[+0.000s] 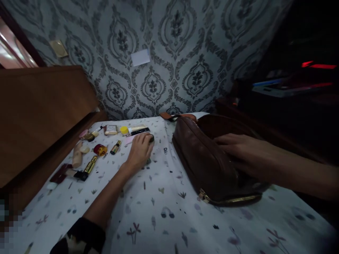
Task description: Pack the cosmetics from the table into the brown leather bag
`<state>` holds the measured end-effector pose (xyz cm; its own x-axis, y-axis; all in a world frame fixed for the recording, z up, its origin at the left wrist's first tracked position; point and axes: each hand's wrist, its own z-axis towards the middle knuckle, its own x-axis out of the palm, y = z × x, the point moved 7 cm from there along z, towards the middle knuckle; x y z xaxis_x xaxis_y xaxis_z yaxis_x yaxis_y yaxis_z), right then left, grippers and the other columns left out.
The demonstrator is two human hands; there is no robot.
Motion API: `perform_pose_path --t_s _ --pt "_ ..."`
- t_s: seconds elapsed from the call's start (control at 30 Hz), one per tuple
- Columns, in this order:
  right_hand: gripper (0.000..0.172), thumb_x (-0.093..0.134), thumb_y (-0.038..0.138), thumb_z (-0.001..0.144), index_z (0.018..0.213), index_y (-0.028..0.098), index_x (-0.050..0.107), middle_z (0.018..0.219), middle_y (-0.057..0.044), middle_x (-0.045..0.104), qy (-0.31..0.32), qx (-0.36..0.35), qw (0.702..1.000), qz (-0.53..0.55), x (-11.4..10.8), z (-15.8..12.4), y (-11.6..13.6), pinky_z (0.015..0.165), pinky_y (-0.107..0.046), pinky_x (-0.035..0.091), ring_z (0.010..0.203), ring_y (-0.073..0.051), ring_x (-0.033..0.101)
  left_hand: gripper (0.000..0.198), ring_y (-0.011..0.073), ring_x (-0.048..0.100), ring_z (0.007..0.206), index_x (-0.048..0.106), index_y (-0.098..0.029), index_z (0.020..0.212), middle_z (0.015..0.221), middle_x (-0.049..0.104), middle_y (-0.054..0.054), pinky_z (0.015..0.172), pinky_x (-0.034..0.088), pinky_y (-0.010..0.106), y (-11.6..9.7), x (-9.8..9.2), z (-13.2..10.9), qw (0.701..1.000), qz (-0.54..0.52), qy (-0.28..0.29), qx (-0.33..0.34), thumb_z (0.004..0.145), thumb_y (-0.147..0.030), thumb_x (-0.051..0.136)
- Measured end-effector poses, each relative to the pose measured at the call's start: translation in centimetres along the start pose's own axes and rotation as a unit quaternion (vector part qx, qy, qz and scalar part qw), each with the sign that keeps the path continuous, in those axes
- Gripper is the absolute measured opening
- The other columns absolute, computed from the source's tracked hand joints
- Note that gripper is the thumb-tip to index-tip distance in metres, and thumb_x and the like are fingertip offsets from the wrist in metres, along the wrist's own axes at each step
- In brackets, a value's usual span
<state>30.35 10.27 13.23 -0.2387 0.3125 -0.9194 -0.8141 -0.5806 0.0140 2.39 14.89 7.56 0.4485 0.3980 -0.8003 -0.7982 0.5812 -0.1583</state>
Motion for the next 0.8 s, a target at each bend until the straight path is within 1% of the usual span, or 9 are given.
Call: perform_pose_path --t_s 0.03,0.1,0.17,0.23,0.37,0.43,0.53,0.67,0.8 --pt "0.019 0.058 0.023 0.091 0.088 0.022 0.077 0.104 -0.009 0.074 0.056 -0.046 0.997 0.020 0.7 -0.3 0.4 0.082 -0.030 0.051 0.094 -0.016 0.068 0.031 0.0270 0.048 0.128 0.053 -0.015 0.126 0.135 0.056 0.015 0.112 0.037 0.047 2.1 -0.1 -0.5 0.999 0.027 0.004 -0.041 0.100 -0.029 0.043" --pt "0.027 0.054 0.036 0.096 0.092 0.023 0.077 0.107 -0.012 0.073 0.063 -0.069 0.996 0.012 0.8 -0.8 0.2 0.080 -0.035 0.052 0.097 -0.019 0.068 0.036 0.0294 0.042 0.136 0.049 -0.013 0.132 0.143 0.049 0.018 0.115 0.033 0.048 6.2 -0.4 -2.0 0.987 0.076 0.017 -0.139 0.100 -0.028 0.044" --pt "0.043 0.044 0.051 0.099 0.090 0.024 0.076 0.104 -0.013 0.072 -0.040 -0.038 0.998 -0.017 -0.5 -1.2 -0.2 0.080 -0.039 0.053 0.097 -0.021 0.067 0.041 0.0335 0.037 0.141 0.046 -0.010 0.136 0.148 0.043 0.023 0.116 0.029 0.053 9.5 -0.6 -3.7 0.971 0.104 0.025 -0.215 0.099 -0.028 0.045" --pt "0.046 0.039 0.054 0.100 0.096 0.024 0.073 0.110 -0.013 0.071 -0.136 -0.012 0.990 -0.021 -1.8 -1.9 0.4 0.086 -0.042 0.053 0.103 -0.022 0.065 0.042 0.0369 0.038 0.140 0.045 -0.009 0.135 0.146 0.045 0.026 0.114 0.029 0.058 11.3 -0.6 -5.2 0.961 0.111 0.028 -0.250 0.098 -0.028 0.047" --pt "0.019 0.053 0.039 0.098 0.106 0.029 0.067 0.122 -0.011 0.068 -0.195 -0.070 0.978 0.028 -2.3 -2.3 5.4 0.098 -0.047 0.051 0.117 -0.025 0.062 0.040 0.0343 0.044 0.136 0.047 -0.014 0.133 0.139 0.052 0.021 0.112 0.033 0.057 11.6 -0.1 -6.5 0.967 0.088 0.039 -0.237 0.095 -0.027 0.049" --pt "0.020 0.056 0.033 0.096 0.114 0.032 0.065 0.123 -0.010 0.068 -0.191 -0.112 0.973 0.063 -1.7 -2.1 8.7 0.098 -0.047 0.052 0.122 -0.026 0.060 0.040 0.0297 0.047 0.134 0.048 -0.017 0.133 0.139 0.054 0.017 0.112 0.036 0.051 10.8 -0.1 -6.3 0.975 0.063 0.042 -0.208 0.094 -0.024 0.051" --pt "0.024 0.056 0.023 0.093 0.113 0.031 0.067 0.116 -0.010 0.071 -0.205 -0.169 0.956 0.121 -0.1 -1.6 13.2 0.090 -0.044 0.058 0.115 -0.026 0.064 0.036 0.0220 0.051 0.129 0.051 -0.020 0.129 0.136 0.055 0.012 0.110 0.041 0.039 9.8 -0.6 -5.7 0.984 0.028 0.037 -0.171 0.093 -0.019 0.049" --pt "0.020 0.052 0.014 0.092 0.098 0.026 0.068 0.111 -0.010 0.072 -0.129 -0.183 0.952 0.209 4.0 0.1 17.9 0.086 -0.041 0.061 0.111 -0.025 0.066 0.028 0.0209 0.052 0.126 0.056 -0.021 0.119 0.131 0.057 0.010 0.108 0.043 0.036 10.5 -1.5 -5.2 0.984 0.023 0.020 -0.177 0.094 -0.015 0.045" --pt "0.024 0.046 0.011 0.094 0.082 0.020 0.064 0.104 -0.011 0.070 -0.067 -0.187 0.942 0.271 7.6 1.6 21.1 0.083 -0.036 0.062 0.108 -0.022 0.067 0.035 0.0266 0.042 0.135 0.053 -0.018 0.125 0.141 0.048 0.015 0.113 0.036 0.045 14.0 -2.2 -4.0 0.972 0.057 0.011 -0.228 0.091 -0.013 0.047"
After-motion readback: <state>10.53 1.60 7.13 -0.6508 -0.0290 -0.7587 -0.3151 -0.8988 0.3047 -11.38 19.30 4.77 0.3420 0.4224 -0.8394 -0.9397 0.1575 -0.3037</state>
